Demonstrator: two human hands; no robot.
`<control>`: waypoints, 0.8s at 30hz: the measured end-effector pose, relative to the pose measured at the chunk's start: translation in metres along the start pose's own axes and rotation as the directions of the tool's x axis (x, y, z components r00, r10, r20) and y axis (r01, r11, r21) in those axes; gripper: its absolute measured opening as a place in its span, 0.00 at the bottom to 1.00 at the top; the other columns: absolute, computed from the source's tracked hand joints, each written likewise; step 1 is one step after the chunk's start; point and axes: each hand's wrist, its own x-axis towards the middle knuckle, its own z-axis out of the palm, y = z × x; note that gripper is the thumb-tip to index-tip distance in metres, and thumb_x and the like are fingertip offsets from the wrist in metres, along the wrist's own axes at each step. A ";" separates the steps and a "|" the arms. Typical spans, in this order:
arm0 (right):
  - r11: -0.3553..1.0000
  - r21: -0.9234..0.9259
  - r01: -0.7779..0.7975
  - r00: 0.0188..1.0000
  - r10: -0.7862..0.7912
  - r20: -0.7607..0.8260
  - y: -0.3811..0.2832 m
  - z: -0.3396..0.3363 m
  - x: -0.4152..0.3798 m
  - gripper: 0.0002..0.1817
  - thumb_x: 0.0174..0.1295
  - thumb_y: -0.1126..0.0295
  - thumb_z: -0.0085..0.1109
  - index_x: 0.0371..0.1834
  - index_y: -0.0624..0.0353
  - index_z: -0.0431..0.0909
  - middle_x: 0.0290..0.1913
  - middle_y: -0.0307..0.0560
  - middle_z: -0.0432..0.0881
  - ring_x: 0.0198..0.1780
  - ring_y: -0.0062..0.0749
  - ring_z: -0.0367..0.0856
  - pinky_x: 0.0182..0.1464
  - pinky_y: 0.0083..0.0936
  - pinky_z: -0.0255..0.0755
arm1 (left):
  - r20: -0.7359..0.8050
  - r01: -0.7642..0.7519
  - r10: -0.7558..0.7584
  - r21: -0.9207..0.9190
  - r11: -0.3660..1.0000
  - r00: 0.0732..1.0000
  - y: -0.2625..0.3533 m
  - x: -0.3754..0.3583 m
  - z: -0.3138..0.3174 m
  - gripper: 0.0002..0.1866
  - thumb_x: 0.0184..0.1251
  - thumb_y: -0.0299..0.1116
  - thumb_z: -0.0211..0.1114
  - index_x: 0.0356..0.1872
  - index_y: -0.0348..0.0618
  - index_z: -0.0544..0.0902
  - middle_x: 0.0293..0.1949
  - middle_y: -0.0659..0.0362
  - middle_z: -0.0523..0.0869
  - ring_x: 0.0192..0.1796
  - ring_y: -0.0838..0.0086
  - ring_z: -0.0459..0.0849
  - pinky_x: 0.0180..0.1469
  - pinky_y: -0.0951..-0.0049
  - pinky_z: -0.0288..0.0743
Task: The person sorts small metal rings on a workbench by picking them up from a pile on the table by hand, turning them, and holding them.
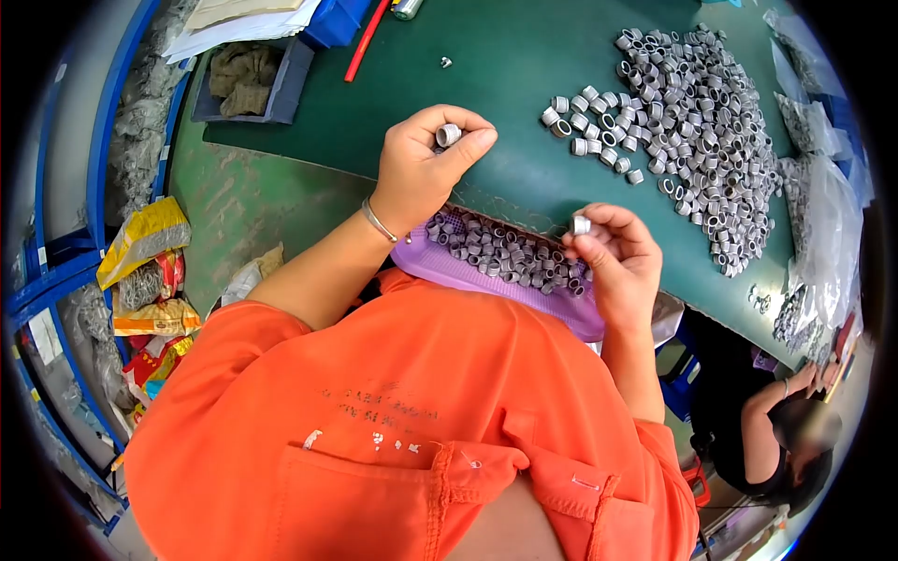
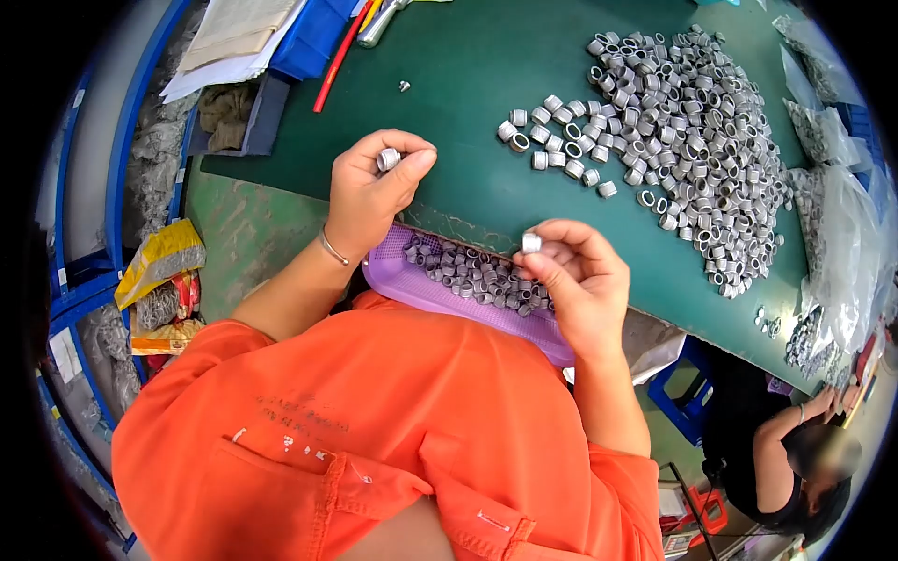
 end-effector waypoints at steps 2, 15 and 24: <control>0.994 0.088 -0.067 0.996 0.061 0.060 0.003 0.002 -0.004 0.14 0.56 0.86 0.57 0.46 0.72 0.72 0.39 0.50 0.80 0.40 0.31 0.82 0.43 0.23 0.80 | 0.007 -0.009 0.009 0.031 0.999 1.000 0.001 -0.001 0.000 0.03 0.62 0.25 0.62 0.34 0.35 0.79 0.19 0.70 0.71 0.17 0.91 0.62 0.17 0.87 0.51; 0.988 0.110 -0.110 0.989 0.098 0.111 0.000 0.007 -0.005 0.14 0.54 0.88 0.58 0.44 0.69 0.73 0.39 0.50 0.81 0.41 0.29 0.82 0.46 0.22 0.78 | 0.354 -0.204 0.110 0.238 0.950 0.929 0.013 -0.020 0.010 0.05 0.51 0.23 0.70 0.29 0.38 0.83 0.27 0.61 0.80 0.29 0.80 0.77 0.30 0.81 0.68; 0.873 -0.294 0.389 0.920 -0.354 0.166 0.007 0.018 -0.004 0.18 0.49 0.88 0.61 0.43 0.63 0.70 0.41 0.49 0.79 0.43 0.26 0.77 0.43 0.19 0.71 | 0.448 -0.099 -0.011 0.223 0.970 0.894 0.017 -0.022 0.018 0.06 0.49 0.24 0.72 0.29 0.39 0.84 0.26 0.61 0.81 0.28 0.79 0.78 0.30 0.80 0.69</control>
